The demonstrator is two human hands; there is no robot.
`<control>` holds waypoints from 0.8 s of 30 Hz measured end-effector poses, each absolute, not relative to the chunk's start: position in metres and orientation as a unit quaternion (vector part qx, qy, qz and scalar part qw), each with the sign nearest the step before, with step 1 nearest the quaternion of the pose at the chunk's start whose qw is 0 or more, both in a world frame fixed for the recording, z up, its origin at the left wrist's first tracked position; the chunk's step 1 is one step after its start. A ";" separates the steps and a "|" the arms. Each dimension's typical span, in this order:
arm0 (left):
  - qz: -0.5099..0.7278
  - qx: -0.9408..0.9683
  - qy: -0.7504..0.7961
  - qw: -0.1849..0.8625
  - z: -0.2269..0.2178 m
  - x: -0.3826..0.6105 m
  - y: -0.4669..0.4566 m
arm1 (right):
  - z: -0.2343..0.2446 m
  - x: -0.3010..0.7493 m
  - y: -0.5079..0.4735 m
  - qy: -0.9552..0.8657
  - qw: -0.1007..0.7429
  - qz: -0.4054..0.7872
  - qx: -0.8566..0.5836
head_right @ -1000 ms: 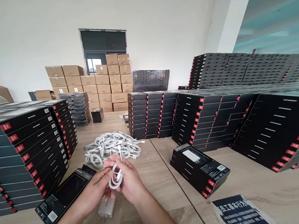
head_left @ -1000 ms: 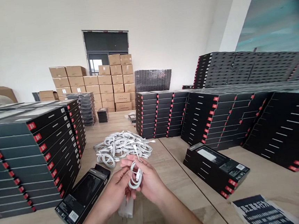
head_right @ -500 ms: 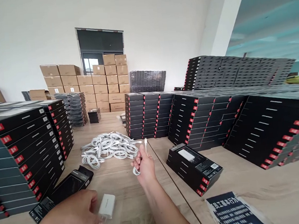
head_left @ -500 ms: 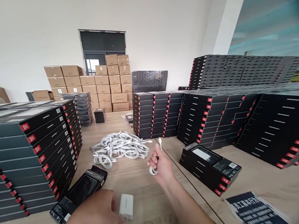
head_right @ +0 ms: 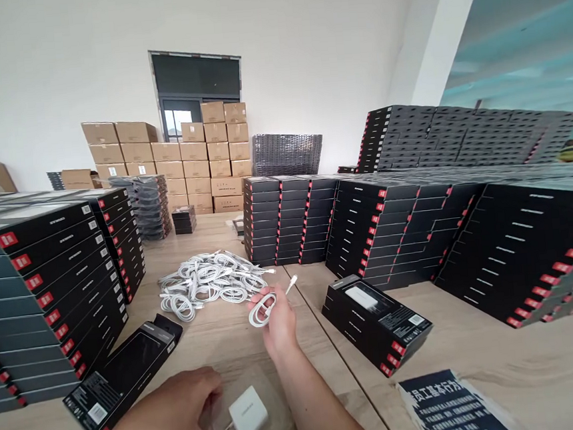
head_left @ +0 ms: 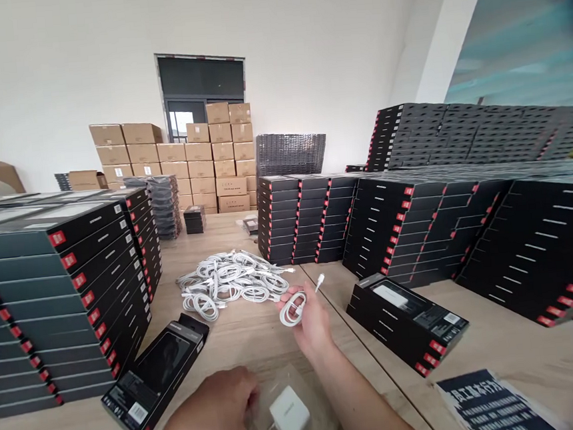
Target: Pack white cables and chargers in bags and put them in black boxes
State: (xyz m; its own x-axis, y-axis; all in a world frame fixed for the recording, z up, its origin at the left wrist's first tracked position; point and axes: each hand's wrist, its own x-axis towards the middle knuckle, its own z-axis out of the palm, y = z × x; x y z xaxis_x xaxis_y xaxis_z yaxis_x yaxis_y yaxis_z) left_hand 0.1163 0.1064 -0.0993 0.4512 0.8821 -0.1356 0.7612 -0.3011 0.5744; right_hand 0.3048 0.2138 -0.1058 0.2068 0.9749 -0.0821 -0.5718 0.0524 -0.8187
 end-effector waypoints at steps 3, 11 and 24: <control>0.131 0.802 0.503 0.294 -0.100 0.120 0.108 | -0.096 0.309 0.210 -0.293 0.682 0.547 -0.387; 0.526 0.528 0.543 0.386 -0.127 0.128 0.142 | -0.088 0.302 0.203 -0.366 0.690 0.441 -0.443; 0.699 0.235 0.299 0.606 -0.124 0.151 0.147 | -0.128 0.260 0.191 -0.632 0.550 0.321 -0.442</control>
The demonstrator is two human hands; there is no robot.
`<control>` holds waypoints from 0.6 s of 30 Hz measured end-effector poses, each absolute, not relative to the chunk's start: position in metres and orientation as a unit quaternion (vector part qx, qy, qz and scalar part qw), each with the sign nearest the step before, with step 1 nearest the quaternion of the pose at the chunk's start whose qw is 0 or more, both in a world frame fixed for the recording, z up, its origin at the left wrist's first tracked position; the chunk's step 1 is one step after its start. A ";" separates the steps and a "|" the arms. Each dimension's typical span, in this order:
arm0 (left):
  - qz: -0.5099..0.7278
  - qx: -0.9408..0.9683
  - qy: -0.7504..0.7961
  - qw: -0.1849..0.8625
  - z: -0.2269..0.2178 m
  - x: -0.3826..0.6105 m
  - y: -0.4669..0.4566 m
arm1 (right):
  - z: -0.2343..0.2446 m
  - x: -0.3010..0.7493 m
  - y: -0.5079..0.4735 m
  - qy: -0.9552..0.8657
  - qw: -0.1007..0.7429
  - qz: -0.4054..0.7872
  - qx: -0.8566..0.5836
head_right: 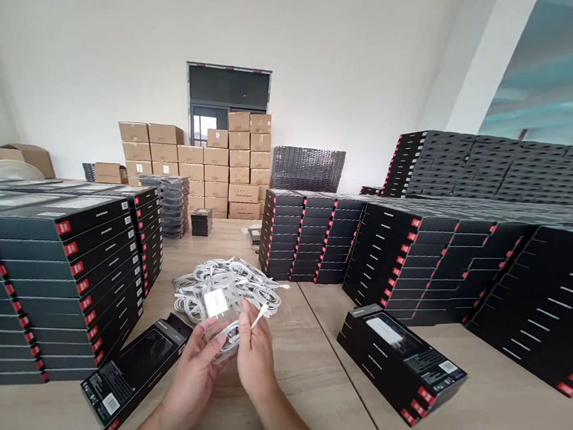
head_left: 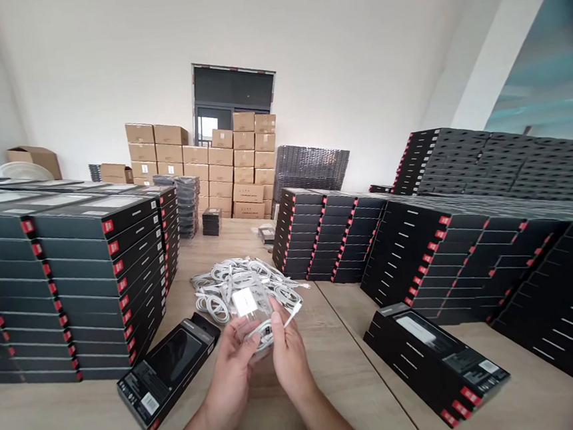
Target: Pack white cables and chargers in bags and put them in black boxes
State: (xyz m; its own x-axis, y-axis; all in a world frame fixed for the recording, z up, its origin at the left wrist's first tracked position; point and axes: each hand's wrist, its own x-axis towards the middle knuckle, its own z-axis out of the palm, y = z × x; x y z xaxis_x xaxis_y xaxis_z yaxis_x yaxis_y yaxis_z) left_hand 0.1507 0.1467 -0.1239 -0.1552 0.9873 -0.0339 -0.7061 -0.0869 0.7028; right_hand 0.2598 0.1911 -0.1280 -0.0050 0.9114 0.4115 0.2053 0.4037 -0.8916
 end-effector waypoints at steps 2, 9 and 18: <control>0.700 0.239 0.319 0.592 -0.122 0.143 0.149 | -0.127 0.263 0.194 -0.641 0.527 0.387 -0.401; 0.685 0.268 0.341 0.586 -0.113 0.128 0.152 | -0.113 0.283 0.198 -0.491 0.502 0.632 -0.327; 0.698 0.315 0.347 0.542 -0.112 0.135 0.154 | -0.112 0.276 0.191 -0.612 0.480 0.536 -0.329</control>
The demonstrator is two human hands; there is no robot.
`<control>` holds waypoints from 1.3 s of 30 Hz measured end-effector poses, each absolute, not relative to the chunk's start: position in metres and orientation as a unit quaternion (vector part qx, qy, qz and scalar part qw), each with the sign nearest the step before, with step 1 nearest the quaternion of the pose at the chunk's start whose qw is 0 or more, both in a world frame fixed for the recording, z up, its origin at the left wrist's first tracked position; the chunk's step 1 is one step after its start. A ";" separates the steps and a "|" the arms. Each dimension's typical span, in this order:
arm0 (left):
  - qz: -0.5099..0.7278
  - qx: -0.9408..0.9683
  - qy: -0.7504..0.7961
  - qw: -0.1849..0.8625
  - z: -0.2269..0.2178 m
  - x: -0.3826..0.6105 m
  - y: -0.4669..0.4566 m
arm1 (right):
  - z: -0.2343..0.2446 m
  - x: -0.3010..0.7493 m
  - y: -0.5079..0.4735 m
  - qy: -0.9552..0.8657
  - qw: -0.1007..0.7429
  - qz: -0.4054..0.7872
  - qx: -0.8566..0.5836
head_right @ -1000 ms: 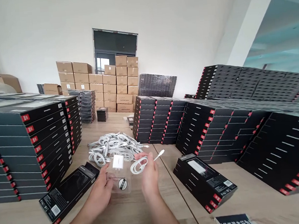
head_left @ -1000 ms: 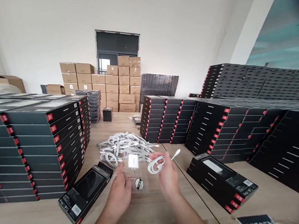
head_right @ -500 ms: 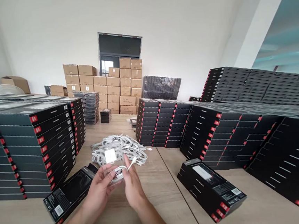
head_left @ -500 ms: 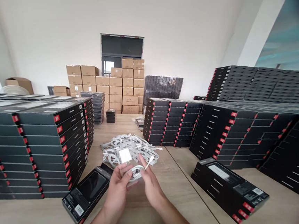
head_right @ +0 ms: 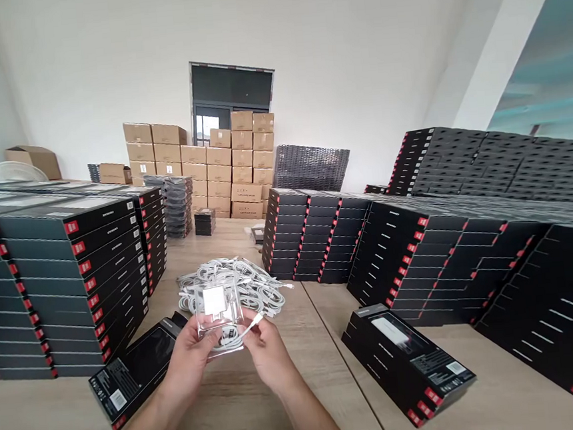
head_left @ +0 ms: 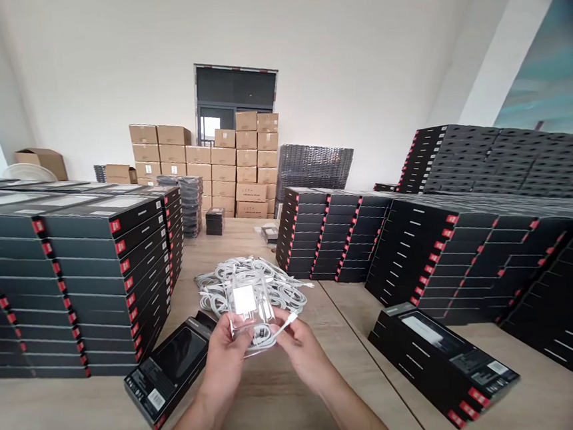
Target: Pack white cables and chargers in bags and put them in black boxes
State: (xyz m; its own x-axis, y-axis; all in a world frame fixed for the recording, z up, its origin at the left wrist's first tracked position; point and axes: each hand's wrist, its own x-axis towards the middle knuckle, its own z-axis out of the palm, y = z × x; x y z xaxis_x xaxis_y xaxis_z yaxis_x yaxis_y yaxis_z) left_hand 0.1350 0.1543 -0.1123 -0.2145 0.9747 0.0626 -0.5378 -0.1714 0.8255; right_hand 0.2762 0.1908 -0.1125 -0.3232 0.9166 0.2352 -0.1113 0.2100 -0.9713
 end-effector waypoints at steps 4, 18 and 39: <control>0.724 0.306 0.356 0.506 -0.118 0.136 0.159 | -0.112 0.267 0.189 -0.657 0.504 0.419 -0.372; 0.620 0.332 0.325 0.632 -0.108 0.117 0.150 | -0.117 0.270 0.190 -0.580 0.457 0.555 -0.383; 0.701 0.253 0.228 0.626 -0.102 0.111 0.151 | -0.107 0.264 0.179 -0.583 0.545 0.445 -0.406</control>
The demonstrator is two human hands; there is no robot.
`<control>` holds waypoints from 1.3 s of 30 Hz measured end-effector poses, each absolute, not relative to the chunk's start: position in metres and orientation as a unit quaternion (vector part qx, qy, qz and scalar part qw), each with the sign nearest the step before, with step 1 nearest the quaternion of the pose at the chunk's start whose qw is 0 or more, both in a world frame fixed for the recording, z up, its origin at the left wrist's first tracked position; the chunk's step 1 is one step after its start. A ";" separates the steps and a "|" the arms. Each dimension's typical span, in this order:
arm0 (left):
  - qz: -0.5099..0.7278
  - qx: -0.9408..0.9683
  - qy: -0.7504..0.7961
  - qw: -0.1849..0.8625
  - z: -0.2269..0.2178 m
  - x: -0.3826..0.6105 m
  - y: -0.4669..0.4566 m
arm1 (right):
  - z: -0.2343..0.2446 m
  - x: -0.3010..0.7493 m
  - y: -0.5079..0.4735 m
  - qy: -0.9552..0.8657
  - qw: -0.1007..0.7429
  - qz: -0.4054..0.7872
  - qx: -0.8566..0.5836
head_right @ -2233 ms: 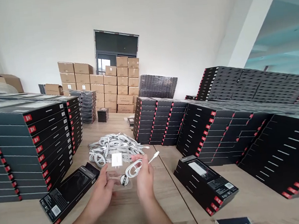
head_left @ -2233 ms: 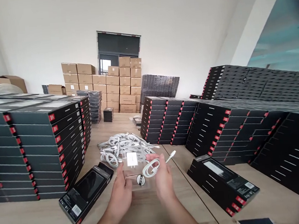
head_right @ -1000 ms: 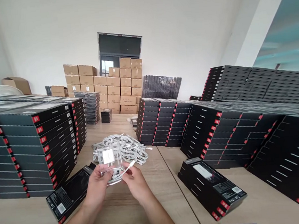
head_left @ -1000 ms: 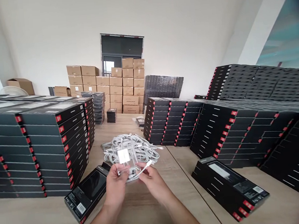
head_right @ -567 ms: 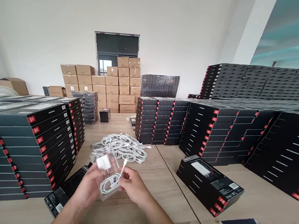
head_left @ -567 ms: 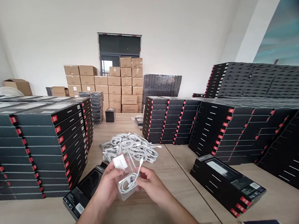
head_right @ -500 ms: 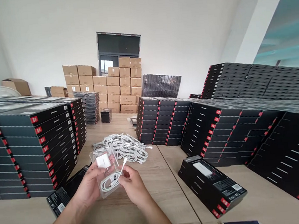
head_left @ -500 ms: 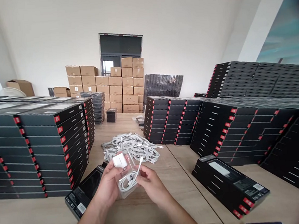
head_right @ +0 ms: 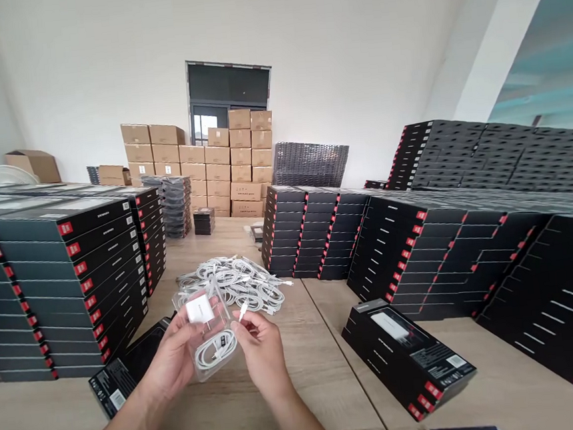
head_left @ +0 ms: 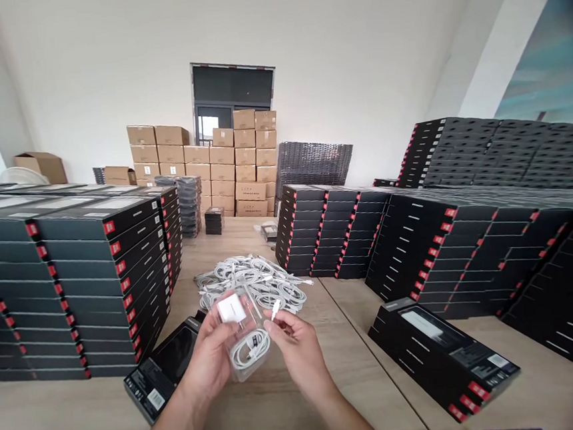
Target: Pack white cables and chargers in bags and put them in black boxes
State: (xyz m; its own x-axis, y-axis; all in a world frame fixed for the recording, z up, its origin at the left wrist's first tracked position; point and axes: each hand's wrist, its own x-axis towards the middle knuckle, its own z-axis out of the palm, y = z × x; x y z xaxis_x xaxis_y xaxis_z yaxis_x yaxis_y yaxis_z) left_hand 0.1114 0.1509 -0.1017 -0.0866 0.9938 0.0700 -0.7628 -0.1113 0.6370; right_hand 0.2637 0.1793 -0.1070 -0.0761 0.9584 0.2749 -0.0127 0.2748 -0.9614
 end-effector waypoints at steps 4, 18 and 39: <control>0.710 0.260 0.226 0.614 -0.105 0.112 0.154 | -0.110 0.268 0.186 -0.548 0.573 0.451 -0.411; 0.697 0.304 0.251 0.599 -0.109 0.126 0.152 | -0.112 0.260 0.185 -0.523 0.603 0.438 -0.414; 0.671 0.296 0.231 0.640 -0.116 0.127 0.153 | -0.106 0.263 0.181 -0.712 0.487 0.264 -0.432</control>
State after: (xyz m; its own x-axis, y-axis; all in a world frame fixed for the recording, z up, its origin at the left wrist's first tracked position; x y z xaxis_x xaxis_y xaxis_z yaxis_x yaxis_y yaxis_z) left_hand 0.1274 0.1530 -0.1159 -0.0070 0.9949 0.1010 -0.7212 -0.0750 0.6887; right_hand 0.2629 0.1813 -0.1059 -0.1531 0.8718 0.4653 0.3581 0.4878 -0.7961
